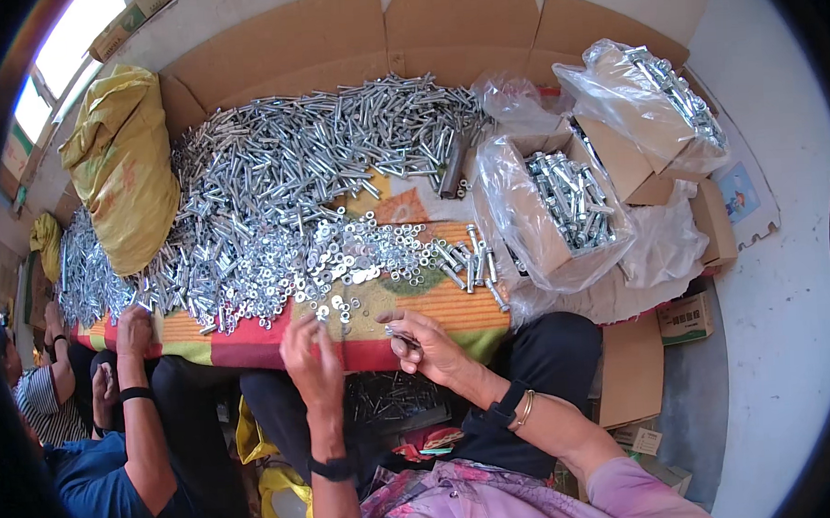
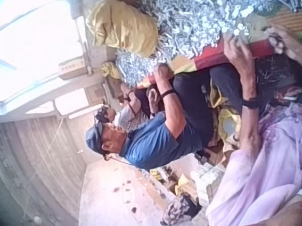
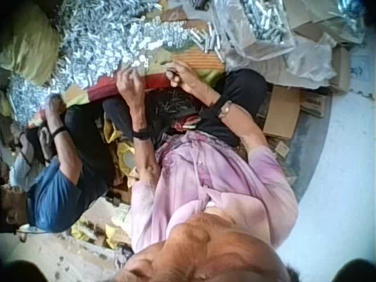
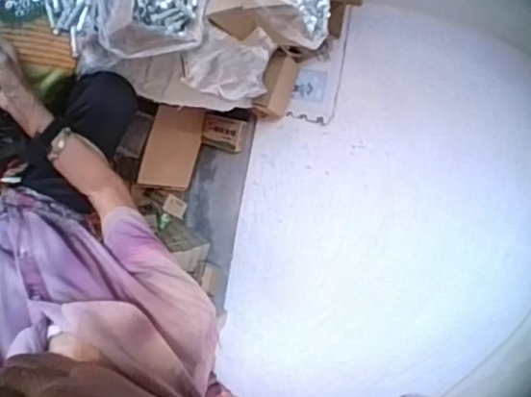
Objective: Sorting and assembling metal bolts and washers from a large pile into smaller groups.
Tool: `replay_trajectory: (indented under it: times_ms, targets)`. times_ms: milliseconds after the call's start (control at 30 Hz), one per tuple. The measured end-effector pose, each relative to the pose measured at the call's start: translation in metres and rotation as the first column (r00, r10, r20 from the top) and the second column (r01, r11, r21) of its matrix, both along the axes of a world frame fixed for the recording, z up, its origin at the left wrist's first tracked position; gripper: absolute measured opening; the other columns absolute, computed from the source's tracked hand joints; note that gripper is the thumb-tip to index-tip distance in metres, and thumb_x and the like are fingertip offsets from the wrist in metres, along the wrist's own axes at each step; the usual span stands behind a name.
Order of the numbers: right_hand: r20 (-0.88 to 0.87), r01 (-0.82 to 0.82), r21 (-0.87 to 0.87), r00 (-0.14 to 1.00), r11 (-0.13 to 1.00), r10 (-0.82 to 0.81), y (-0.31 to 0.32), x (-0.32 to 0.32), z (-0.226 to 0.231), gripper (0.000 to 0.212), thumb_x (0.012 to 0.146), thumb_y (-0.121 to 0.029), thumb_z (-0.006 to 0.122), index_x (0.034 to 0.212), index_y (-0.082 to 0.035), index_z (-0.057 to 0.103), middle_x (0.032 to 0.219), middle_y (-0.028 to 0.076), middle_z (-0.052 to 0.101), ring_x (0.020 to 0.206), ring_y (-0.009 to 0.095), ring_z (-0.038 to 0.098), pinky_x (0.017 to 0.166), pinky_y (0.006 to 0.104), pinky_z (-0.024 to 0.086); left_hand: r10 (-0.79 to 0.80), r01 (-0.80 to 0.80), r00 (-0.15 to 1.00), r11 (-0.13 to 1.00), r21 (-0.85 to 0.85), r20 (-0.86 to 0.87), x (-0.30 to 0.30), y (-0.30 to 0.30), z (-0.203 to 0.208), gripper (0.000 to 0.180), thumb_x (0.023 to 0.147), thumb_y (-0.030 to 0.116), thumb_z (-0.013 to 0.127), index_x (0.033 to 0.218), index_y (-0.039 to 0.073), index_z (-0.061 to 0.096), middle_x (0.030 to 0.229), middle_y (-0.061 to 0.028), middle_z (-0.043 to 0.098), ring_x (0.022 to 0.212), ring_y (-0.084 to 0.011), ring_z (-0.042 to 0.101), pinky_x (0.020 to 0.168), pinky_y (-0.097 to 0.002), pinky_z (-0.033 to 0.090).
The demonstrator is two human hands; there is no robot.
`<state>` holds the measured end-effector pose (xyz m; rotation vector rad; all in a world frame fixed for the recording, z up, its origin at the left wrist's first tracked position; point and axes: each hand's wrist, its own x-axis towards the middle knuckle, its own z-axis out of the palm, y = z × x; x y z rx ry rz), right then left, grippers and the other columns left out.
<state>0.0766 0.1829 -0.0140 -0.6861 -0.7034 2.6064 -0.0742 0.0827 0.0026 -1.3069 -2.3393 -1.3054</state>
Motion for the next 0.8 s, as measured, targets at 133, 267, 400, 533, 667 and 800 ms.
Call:
replay_trajectory:
  times_ms: [133,267,400,533,667,800]
  targets:
    - [0.025,-0.062,0.1,0.998,0.993,0.06,-0.008,-0.003,0.006,0.016,0.09,-0.019,0.053,0.098,-0.006,0.055,0.062,-0.003,0.047,0.043,0.002,0.038,0.037,0.0171,0.037,-0.186,0.189,0.979,0.982,-0.029,0.077,0.048,-0.008,0.018,0.009,0.078,-0.001,0.061,0.086,0.001,0.059,0.093,-0.0127,0.062,0.089,-0.0296,0.058,0.082,-0.039,0.042]
    - [0.061,0.014,0.096,0.998,0.995,-0.02,-0.023,0.001,0.007,0.017,0.089,-0.021,0.054,0.097,-0.006,0.055,0.063,-0.003,0.047,0.044,0.002,0.039,0.037,0.0166,0.037,-0.174,0.175,0.958,0.984,0.015,0.228,0.058,-0.012,0.018,0.009,0.076,-0.001,0.063,0.084,0.001,0.06,0.09,-0.012,0.062,0.087,-0.0286,0.059,0.081,-0.0368,0.043]
    - [0.062,0.085,0.126,0.994,0.988,-0.093,-0.034,0.007,0.011,0.017,0.089,-0.02,0.054,0.099,-0.006,0.055,0.063,-0.003,0.047,0.045,0.002,0.038,0.038,0.0177,0.037,-0.236,0.217,0.893,0.972,0.093,0.383,0.059,-0.012,0.019,0.008,0.077,-0.002,0.063,0.084,0.0,0.059,0.09,-0.0128,0.062,0.083,-0.0262,0.06,0.075,-0.0328,0.046]
    - [0.068,0.14,0.115,0.987,0.984,-0.148,-0.041,0.014,0.02,0.021,0.089,-0.02,0.054,0.099,-0.003,0.056,0.064,-0.001,0.048,0.045,0.004,0.04,0.039,0.0189,0.036,-0.283,0.25,0.886,0.959,0.135,0.367,0.063,-0.009,0.019,0.007,0.078,-0.003,0.062,0.084,-0.001,0.058,0.09,-0.0132,0.062,0.081,-0.0238,0.061,0.072,-0.0308,0.048]
    - [0.078,0.15,0.089,0.984,0.985,-0.157,-0.043,0.018,0.022,0.021,0.089,-0.021,0.053,0.096,-0.002,0.058,0.063,0.0,0.048,0.043,0.004,0.039,0.038,0.0189,0.036,-0.311,0.271,0.857,0.95,0.155,0.412,0.068,-0.01,0.023,0.006,0.079,-0.003,0.06,0.083,-0.002,0.057,0.091,-0.0131,0.063,0.082,-0.0225,0.061,0.073,-0.03,0.047]
    - [0.227,0.185,0.421,0.926,0.888,-0.301,-0.017,0.009,0.006,0.021,0.087,-0.024,0.056,0.09,-0.003,0.06,0.063,0.0,0.05,0.042,0.005,0.041,0.039,0.0193,0.036,-0.275,0.227,0.845,0.961,0.158,0.458,0.064,-0.007,0.013,0.004,0.08,-0.003,0.06,0.084,-0.003,0.058,0.088,-0.0128,0.062,0.081,-0.0202,0.061,0.073,-0.0288,0.047]
